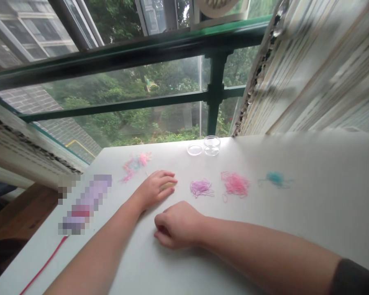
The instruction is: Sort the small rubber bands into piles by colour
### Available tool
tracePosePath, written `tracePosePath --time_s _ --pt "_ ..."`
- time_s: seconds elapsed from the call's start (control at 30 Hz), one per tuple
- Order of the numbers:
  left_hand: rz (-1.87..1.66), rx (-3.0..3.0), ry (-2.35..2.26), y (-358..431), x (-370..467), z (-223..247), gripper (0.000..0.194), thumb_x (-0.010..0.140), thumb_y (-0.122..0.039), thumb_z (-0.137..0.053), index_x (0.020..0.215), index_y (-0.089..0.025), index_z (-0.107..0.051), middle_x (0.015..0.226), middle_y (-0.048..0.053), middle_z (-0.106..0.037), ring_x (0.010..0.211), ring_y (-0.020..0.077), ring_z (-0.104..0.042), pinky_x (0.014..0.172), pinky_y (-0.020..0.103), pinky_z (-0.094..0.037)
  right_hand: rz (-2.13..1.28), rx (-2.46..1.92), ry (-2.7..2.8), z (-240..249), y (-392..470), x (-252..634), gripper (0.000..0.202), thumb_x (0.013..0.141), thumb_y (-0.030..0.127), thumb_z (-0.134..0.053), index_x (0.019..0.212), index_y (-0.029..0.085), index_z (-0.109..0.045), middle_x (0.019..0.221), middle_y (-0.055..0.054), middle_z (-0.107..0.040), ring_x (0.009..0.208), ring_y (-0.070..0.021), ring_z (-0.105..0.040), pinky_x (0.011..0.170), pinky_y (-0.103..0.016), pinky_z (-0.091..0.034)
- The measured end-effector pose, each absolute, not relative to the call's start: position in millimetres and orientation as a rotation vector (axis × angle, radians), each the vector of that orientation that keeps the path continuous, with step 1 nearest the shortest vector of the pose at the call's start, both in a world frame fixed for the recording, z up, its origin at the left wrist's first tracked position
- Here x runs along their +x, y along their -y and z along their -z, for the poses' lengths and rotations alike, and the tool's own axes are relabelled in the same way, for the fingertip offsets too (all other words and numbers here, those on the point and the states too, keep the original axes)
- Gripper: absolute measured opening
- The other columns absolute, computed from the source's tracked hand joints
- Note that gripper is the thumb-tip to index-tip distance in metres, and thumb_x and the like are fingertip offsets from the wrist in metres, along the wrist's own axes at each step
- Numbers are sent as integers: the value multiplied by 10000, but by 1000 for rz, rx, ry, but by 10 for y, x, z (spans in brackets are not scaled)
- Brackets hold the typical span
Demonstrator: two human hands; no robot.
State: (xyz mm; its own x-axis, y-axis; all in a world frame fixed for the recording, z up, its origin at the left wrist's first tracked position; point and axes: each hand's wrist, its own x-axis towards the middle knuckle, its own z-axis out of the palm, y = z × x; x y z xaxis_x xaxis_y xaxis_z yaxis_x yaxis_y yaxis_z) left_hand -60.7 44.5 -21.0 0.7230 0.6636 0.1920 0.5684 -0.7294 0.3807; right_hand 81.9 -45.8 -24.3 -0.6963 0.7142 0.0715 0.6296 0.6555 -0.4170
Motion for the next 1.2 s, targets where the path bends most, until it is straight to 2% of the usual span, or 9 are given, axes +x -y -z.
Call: tracePosePath --time_s 0.23,0.37,0.43,0.53,0.67,0.9,1.03,1.13,1.2 --pt "-475 2578 -1007 -451 -654 192 277 834 -359 -478 1015 -225 -641 1159 48 -586 1086 204 -517 999 363 -374 -436 -1045 2740 173 520 859 195 801 325 -461 726 186 -576 704 -10 -644 547 -128 -520 485 -249 -267" --pt "-521 2586 -990 -457 -690 197 297 828 -363 -475 1034 -212 -627 1165 57 -584 1078 203 -527 991 349 -379 -300 -1050 2721 97 661 1096 158 800 304 -490 774 181 -586 750 -27 -628 606 -139 -520 535 -255 -315" --pt "-541 2600 -981 -469 -708 206 310 826 -380 -471 1039 -213 -622 1164 60 -584 1076 209 -530 985 353 -384 -238 -1197 2579 74 743 1357 121 794 277 -512 792 179 -584 765 -33 -617 670 -146 -525 593 -255 -347" --pt "-560 2606 -982 -486 -718 222 322 824 -400 -464 1040 -217 -618 1152 59 -592 1058 215 -542 961 355 -404 -154 -1486 2308 59 846 1918 93 789 152 -487 770 170 -576 779 -34 -600 727 -139 -519 652 -239 -371" --pt "-582 2620 -959 -492 -702 234 321 815 -407 -468 1021 -218 -626 1129 61 -608 1041 217 -554 946 349 -413 11 -1917 1918 31 848 2701 117 792 155 -486 780 160 -602 797 -39 -579 720 -137 -515 687 -242 -391" --pt "-661 2676 -963 -503 -705 195 277 806 -386 -481 960 -222 -644 1078 62 -633 1024 229 -551 947 376 -395 -35 -1972 2002 48 490 3103 191 764 156 -532 889 148 -677 845 -49 -608 713 -128 -529 713 -236 -405" --pt "-786 2753 -879 -186 -525 40 228 812 -341 -492 908 -220 -659 1018 62 -648 1005 223 -548 938 375 -396 -76 -1927 2099 101 387 3049 181 741 132 -541 830 149 -698 809 -51 -615 737 -137 -541 727 -235 -400" --pt "-717 2805 -784 242 -223 -29 239 822 -315 -496 996 -241 -643 1070 55 -638 1051 232 -523 943 401 -375 -63 -1898 2124 131 386 3056 171 749 133 -522 783 143 -689 803 -61 -613 767 -152 -544 739 -244 -395" --pt "-616 2841 -741 487 -1 -12 306 805 -355 -533 1077 -241 -613 1145 67 -614 1112 261 -485 960 430 -345 -48 -1883 2134 142 394 3076 171 754 133 -510 767 143 -680 804 -65 -614 791 -163 -542 754 -251 -389"
